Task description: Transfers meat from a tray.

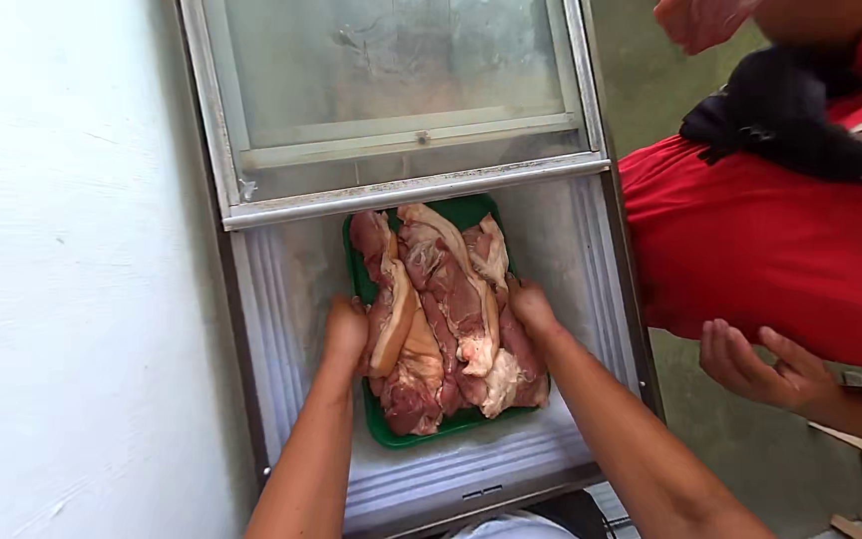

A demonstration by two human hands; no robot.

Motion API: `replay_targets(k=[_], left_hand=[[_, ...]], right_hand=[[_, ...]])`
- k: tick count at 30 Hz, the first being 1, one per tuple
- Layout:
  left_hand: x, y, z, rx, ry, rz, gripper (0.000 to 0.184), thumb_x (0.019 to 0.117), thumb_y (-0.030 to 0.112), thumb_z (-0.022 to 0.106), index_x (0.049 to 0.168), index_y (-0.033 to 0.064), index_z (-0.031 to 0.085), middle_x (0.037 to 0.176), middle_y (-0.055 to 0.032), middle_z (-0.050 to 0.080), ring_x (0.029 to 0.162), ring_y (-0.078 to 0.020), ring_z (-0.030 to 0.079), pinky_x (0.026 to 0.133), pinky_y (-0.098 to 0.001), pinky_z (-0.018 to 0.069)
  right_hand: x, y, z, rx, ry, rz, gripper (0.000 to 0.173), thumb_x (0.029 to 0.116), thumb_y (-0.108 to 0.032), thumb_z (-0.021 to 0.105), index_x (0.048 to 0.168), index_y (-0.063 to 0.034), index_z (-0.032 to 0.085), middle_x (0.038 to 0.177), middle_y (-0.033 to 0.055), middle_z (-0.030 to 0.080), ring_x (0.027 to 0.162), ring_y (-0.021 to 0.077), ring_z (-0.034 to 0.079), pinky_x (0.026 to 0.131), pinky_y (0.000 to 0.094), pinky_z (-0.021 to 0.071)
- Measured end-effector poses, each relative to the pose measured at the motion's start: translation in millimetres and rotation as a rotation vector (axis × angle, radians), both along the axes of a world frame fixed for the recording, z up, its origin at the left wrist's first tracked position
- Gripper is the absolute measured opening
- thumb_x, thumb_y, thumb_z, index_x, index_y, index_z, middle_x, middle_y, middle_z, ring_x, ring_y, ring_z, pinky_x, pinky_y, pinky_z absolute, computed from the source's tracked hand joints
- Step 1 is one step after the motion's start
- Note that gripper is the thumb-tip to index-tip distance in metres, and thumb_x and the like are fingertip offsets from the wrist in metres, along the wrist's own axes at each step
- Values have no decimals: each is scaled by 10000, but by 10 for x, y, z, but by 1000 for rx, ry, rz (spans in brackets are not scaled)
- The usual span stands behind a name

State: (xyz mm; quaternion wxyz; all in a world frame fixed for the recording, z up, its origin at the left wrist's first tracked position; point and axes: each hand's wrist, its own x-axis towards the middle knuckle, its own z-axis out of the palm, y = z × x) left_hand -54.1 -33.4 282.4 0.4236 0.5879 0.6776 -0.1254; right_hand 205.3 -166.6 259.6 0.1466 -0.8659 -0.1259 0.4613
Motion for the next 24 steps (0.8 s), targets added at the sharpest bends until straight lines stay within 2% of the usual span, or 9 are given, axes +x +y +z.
replay_targets(k=[4,8,10,12,15,17,19,22,24], left_hand=[[-203,-200,410,19,-5,16,427,1121,218,341,1341,-119,484,1239,-319,603,1181,-408,611,1027,-557,461],[-439,-459,764,35,-5,53,375,1124,211,344,1265,-93,512,1150,-281,619,1080,-373,632,956,-540,484],[-589,-598,904,73,-18,79,381,1124,214,343,1265,-98,511,1135,-285,619,1065,-380,630,949,-552,483],[-802,-763,1024,146,-26,103,404,1122,224,356,1269,-118,514,1128,-306,616,1063,-403,625,947,-582,476],[-1129,-1017,1170,274,-12,125,437,1112,258,360,1245,-127,518,1052,-287,605,965,-371,611,876,-579,484],[-1299,-1153,1299,318,26,143,463,1104,270,363,1266,-139,508,1098,-317,597,1000,-384,603,903,-593,468],[-1481,-1261,1346,345,91,148,472,1093,274,356,1257,-141,510,1097,-296,590,989,-333,590,904,-541,471],[-1582,-1417,1424,343,192,132,467,1091,256,332,1279,-141,487,1124,-277,582,1006,-285,581,923,-477,472],[-1537,-1522,1439,343,257,103,475,1089,242,342,1303,-153,496,1189,-329,592,1090,-360,597,979,-524,456]], right_hand=[[-27,-133,483,44,-11,85,495,1131,-351,370,1147,43,669,1103,233,674,1072,331,648,956,514,489],[-178,-330,824,95,31,103,459,1133,-337,376,1118,23,660,1014,187,659,970,281,641,891,470,496],[-289,-412,971,149,56,110,450,1135,-327,368,1127,21,653,998,177,653,951,270,638,878,456,499],[-439,-493,1089,196,96,138,451,1136,-322,357,1159,28,641,1022,187,656,973,280,643,899,463,504],[-695,-596,1268,229,175,189,464,1135,-336,344,1212,26,623,1061,208,672,1018,314,660,932,499,514],[-874,-668,1336,259,233,220,447,1135,-333,347,1249,13,608,1063,208,678,1026,325,667,931,508,521],[-1036,-751,1351,291,296,249,448,1132,-331,366,1298,14,597,1106,221,693,1075,344,676,954,528,524],[-1209,-895,1287,318,346,287,437,1130,-326,371,1266,19,603,1110,215,693,1086,336,678,945,523,527],[-1225,-1005,1243,303,360,292,432,1134,-316,359,1260,21,598,1132,216,687,1107,331,671,956,518,519]])
